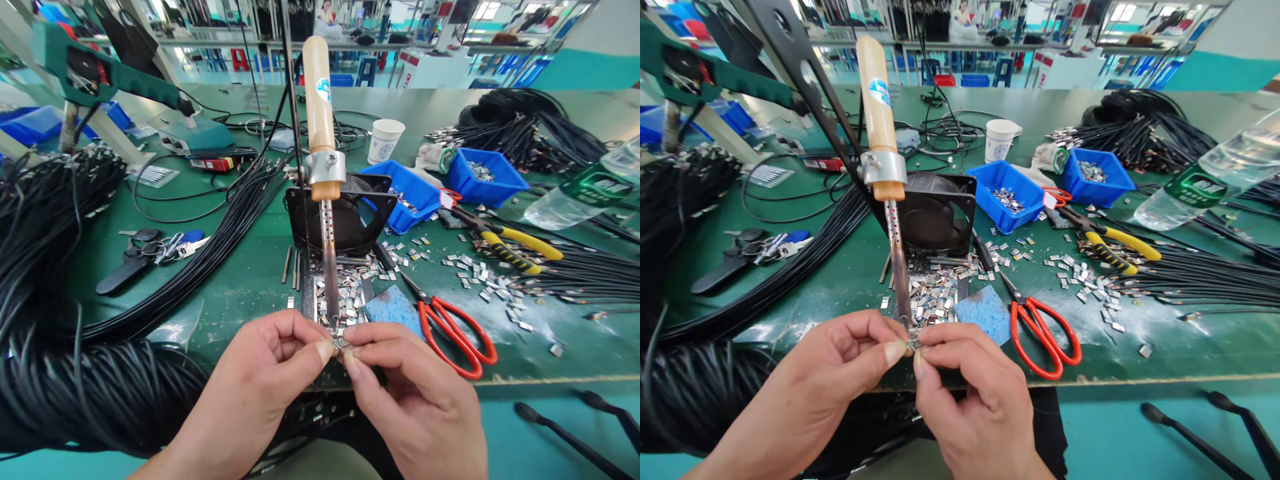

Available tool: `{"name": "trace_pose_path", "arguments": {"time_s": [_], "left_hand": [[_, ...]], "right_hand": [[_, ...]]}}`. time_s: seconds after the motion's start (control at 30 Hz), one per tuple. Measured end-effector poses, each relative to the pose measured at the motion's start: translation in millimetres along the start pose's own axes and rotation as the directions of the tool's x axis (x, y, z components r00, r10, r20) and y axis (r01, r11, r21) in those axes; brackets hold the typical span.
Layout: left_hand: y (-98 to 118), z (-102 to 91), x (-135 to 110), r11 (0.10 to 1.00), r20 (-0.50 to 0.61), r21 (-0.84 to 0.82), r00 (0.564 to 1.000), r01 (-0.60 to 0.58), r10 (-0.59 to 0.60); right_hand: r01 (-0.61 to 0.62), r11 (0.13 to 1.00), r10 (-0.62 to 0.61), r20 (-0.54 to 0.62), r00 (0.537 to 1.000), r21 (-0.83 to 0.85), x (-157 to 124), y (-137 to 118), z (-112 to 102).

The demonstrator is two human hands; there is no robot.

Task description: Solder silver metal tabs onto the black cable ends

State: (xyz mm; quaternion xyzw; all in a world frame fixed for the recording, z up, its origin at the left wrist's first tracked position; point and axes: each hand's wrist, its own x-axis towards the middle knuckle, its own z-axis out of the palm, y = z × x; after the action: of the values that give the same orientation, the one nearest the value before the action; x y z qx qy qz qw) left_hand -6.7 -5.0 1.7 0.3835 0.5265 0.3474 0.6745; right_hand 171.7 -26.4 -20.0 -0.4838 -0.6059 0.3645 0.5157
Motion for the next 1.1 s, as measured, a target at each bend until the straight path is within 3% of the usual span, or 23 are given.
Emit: {"name": "trace_pose_path", "arguments": {"time_s": [0.6,1.1], "left_hand": [[1.9,-0.8,1.3,1.000,0.019,0.005,1.000,-0.002,0.002],[1.6,-0.5,4.2,1.000,-0.005,-0.018,1.000,0.001,-0.001]], "right_hand": [[-0.022,1.000,0.022,-0.003,1.000,0.006,0.2,2.0,1.9],[0.042,0.999,-0.041,-0.026,0.999,0.018,1.5,3.6,2.8]]}}
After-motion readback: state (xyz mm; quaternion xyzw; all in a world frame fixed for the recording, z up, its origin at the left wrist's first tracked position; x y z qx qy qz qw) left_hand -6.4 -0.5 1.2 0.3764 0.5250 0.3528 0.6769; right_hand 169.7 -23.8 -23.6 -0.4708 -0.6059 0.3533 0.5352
